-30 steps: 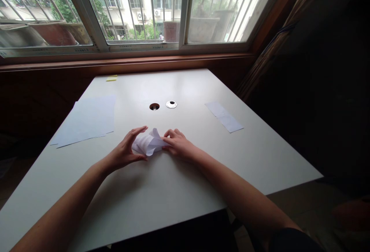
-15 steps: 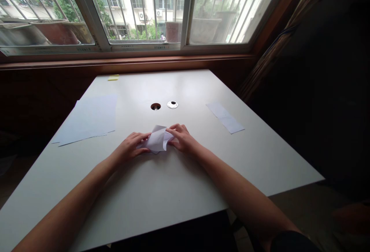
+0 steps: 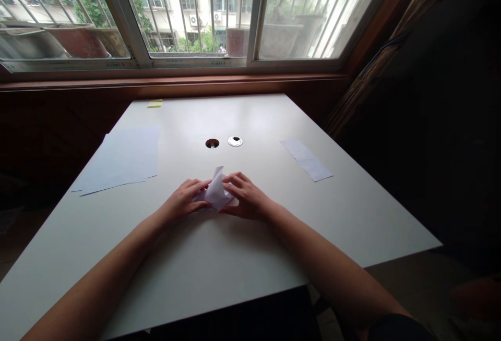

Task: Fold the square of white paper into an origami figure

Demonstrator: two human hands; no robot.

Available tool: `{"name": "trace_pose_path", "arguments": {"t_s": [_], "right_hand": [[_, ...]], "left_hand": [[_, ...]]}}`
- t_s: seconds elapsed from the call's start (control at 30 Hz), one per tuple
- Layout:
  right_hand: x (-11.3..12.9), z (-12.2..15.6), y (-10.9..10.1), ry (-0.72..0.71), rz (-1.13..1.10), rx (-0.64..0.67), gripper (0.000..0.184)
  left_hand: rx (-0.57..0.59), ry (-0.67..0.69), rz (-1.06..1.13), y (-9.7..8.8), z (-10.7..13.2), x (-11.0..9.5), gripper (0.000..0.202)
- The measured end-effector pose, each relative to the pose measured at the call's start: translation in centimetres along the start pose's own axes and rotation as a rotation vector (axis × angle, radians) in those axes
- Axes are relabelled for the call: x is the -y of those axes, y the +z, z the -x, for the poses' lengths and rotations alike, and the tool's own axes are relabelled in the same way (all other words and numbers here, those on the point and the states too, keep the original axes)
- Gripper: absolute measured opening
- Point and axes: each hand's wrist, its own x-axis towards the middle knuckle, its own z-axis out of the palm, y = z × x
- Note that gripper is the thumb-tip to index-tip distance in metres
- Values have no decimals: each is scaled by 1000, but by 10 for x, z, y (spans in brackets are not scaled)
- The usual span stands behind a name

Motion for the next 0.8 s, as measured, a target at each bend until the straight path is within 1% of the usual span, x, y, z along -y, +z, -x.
{"name": "trace_pose_path", "arguments": {"t_s": [0.1,0.3,0.5,0.6,0.7,0.8], "right_hand": [[-1,0,4,-30,-26,13,61],[2,1,2,-33,-39,35,60],[4,1,3,-34,-65,49,57],[4,1,5,-54,-61,45,54],[5,2,4,-68,-54,29,50],[7,1,0,-63,-62,24,50]], "left_hand": [[12,-24,21,0,-1,-1,61],[35,-107,133,0,-4,-5,65],[70,-125,175,-4,-8,-13,57],[83,-157,225,-6,-9,-15,51],[111,-183,301,-7,-9,-16,49],[140,-195,424,-7,-10,-17,54]]}}
